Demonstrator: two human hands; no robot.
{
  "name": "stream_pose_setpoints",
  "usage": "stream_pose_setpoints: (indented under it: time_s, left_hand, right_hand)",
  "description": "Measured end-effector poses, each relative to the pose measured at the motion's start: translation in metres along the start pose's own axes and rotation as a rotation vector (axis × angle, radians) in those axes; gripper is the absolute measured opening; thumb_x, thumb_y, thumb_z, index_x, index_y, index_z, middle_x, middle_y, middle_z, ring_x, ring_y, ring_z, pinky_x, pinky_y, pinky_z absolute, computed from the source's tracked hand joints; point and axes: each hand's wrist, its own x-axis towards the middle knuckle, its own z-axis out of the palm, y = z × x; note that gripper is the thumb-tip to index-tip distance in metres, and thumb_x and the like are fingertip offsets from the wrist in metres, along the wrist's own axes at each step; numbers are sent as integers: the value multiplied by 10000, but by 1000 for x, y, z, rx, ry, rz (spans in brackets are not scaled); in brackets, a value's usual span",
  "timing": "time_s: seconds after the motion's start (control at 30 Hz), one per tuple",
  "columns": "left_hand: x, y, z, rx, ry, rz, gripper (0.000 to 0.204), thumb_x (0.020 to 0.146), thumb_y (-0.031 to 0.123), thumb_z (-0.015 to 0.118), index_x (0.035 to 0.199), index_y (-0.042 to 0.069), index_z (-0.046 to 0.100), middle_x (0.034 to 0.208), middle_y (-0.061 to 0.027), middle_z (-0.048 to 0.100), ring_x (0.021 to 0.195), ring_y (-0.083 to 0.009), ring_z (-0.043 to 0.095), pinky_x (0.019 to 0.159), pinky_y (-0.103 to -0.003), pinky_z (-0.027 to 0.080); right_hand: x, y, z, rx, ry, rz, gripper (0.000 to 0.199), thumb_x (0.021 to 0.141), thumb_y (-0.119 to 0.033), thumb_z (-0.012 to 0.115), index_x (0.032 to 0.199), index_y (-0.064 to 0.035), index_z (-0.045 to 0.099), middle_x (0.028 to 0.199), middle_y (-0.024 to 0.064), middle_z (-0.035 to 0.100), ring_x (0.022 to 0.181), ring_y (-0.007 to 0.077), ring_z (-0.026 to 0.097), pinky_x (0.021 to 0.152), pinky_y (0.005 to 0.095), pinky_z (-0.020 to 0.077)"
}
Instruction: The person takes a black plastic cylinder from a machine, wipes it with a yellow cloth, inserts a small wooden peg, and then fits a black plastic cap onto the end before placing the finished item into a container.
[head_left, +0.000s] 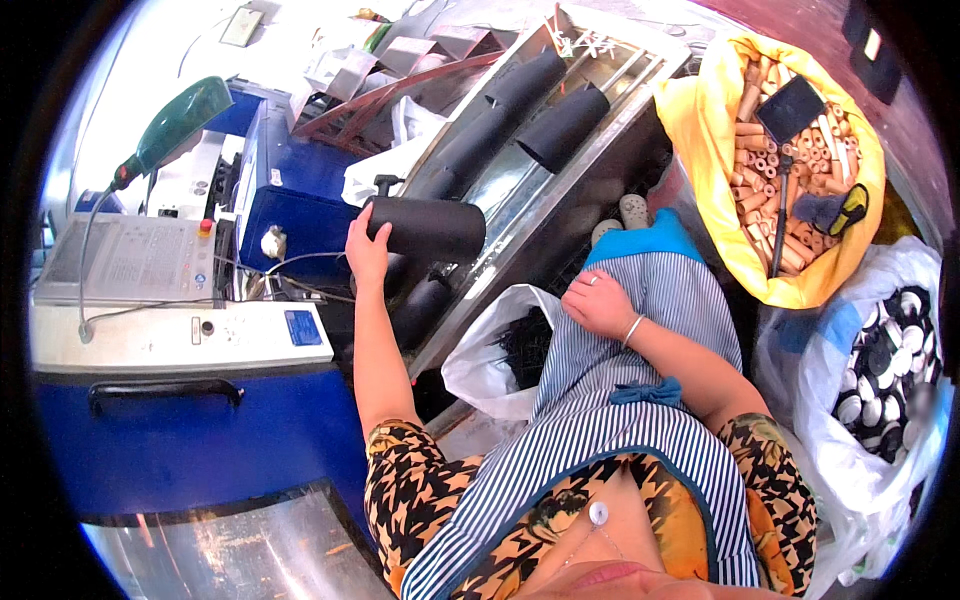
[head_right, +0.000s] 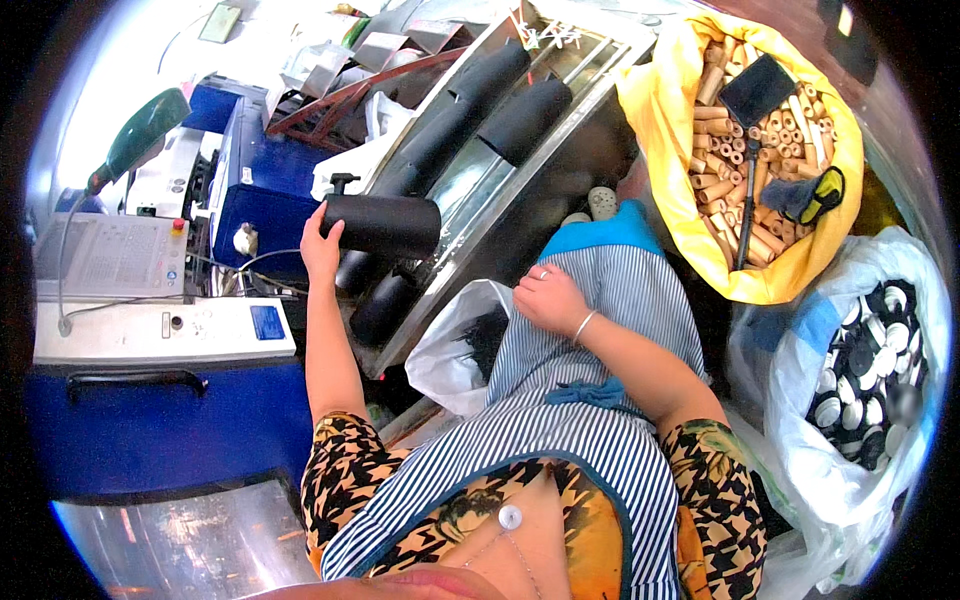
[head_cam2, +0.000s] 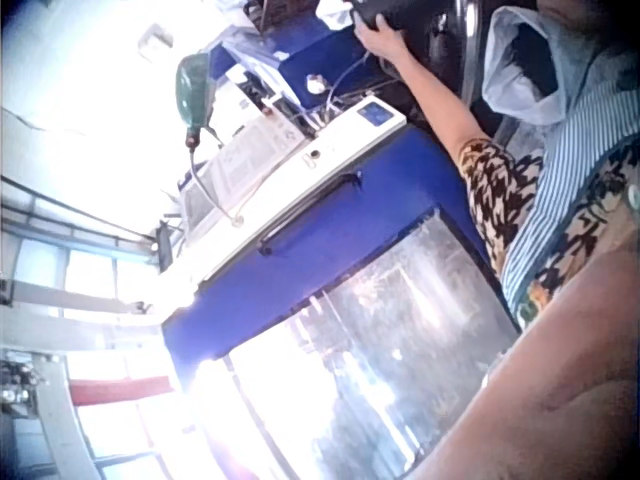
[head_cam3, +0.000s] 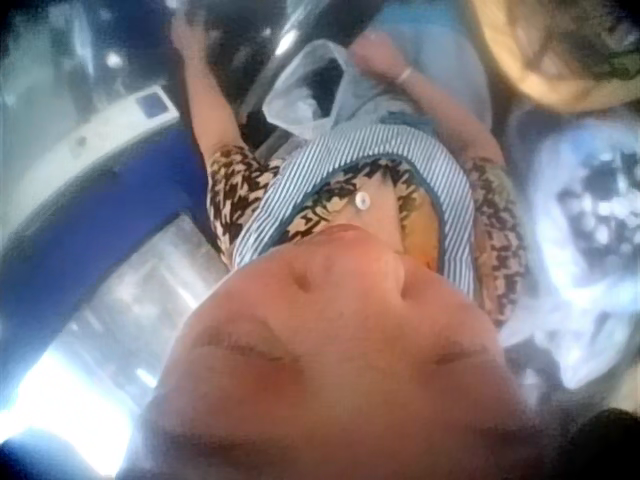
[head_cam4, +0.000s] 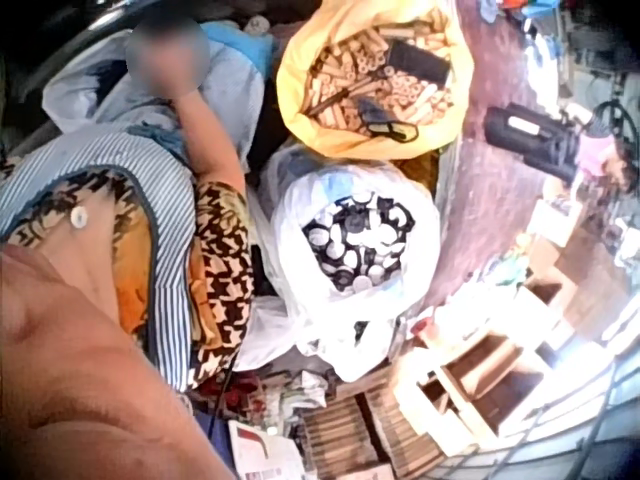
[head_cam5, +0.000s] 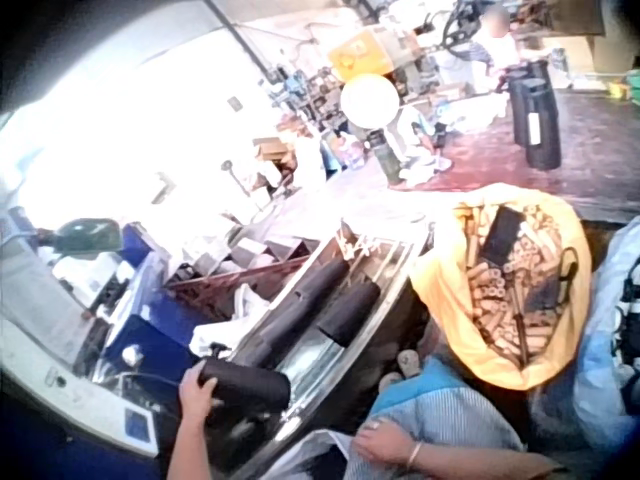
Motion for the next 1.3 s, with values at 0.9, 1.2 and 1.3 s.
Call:
stream_pose_setpoints:
  time_s: [0.9,1.2,1.3]
  left_hand:
    - [-46,6,28,33,-114,301,303,790,302,746,997,104,646,1315,-131,545,1213,-352,499,1019,-452,384]
    - [-79,11,17,7,-149,302,265,744,205,753,907,94,577,1387,-108,494,1292,-344,443,1031,-458,362]
    - [-107,18,8,7,-116,332,260,709,184,760,884,102,586,1394,-103,497,1315,-324,439,1034,-459,342]
  right_hand:
    - [-100,165,-364,-611,-306,275,227,672,12,664,885,-28,594,1213,131,583,1206,358,517,1006,421,434]
    - [-78,175,-319,-504,-224,468,314,988,-249,498,1109,25,594,1044,182,642,974,347,601,858,379,469]
    - [24,58,-239,463,-432,743,281,1022,-224,467,1142,5,579,1024,61,633,937,143,596,826,305,494]
